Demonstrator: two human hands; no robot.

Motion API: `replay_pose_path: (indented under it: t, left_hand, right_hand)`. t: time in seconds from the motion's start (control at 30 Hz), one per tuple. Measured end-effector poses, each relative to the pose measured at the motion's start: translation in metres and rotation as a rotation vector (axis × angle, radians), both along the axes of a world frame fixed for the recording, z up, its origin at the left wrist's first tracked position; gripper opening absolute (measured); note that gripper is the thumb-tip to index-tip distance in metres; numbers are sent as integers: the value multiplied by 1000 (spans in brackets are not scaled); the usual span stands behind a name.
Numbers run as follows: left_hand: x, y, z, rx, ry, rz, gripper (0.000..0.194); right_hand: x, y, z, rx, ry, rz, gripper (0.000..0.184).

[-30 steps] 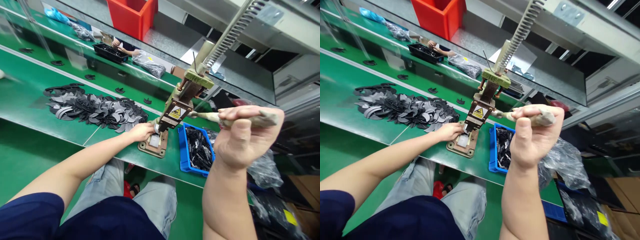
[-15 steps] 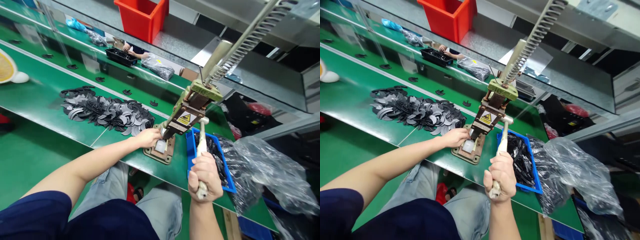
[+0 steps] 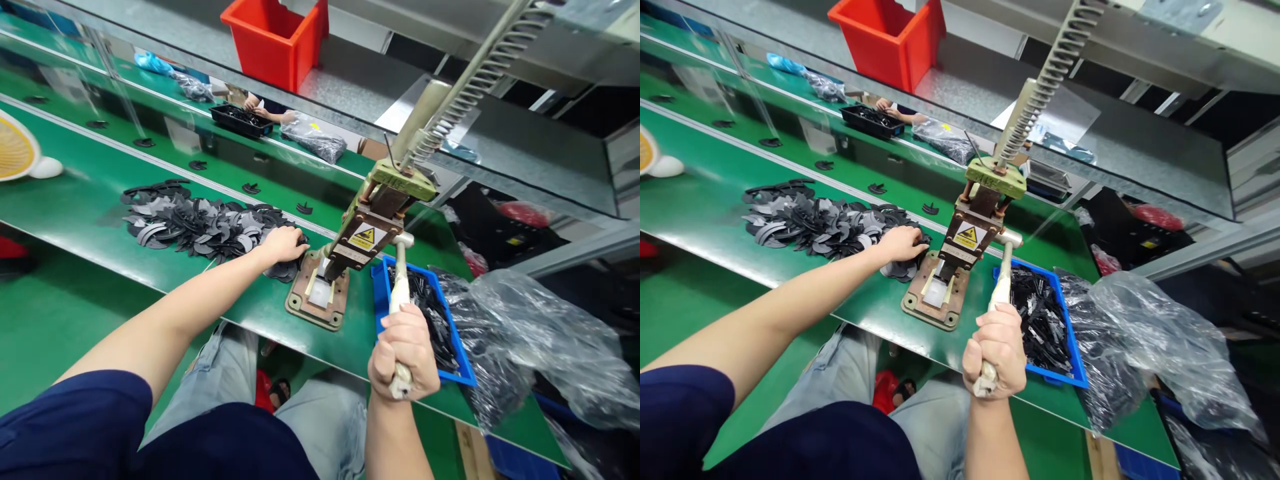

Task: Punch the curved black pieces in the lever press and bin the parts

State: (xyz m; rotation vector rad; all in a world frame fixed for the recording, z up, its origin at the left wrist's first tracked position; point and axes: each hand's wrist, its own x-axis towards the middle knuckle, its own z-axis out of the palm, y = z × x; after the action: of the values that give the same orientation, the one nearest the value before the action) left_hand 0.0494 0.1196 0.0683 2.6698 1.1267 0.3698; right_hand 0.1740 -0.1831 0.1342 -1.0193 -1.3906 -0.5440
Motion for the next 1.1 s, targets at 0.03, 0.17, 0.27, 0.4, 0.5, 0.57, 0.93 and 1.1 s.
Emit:
replay_pose_path:
  t: [0.03, 0.17, 0.27, 0.4, 0.5, 0.57, 0.93, 1.1]
  left_hand:
    - [6, -1, 1, -22, 24, 11, 46]
    - [27, -2, 3, -91, 77, 35, 44]
    - [31, 1, 3, -125, 62, 51, 33]
    - [10, 8, 16, -131, -22, 54, 26]
    - [-28, 12, 33, -107, -113, -1, 26]
    - [-58, 8, 41, -41, -180, -101, 24]
    - [-98, -79, 2, -33, -10, -436, 24]
    - [-85, -97, -35, -179, -311, -301, 25]
  right_hand:
    - [0, 0, 0, 0, -1, 2, 19]
    - [1, -1, 1, -9, -15, 8, 19]
    - [2, -1, 1, -21, -23, -3, 19]
    - [2, -1, 0, -4, -22, 1, 19]
    - [1, 0, -1, 6, -9, 10, 18]
    - [1, 1, -2, 13, 5, 12, 18]
    - [0, 2, -1, 18, 16, -11, 20]
    - [0, 1, -1, -9, 11, -5, 20]
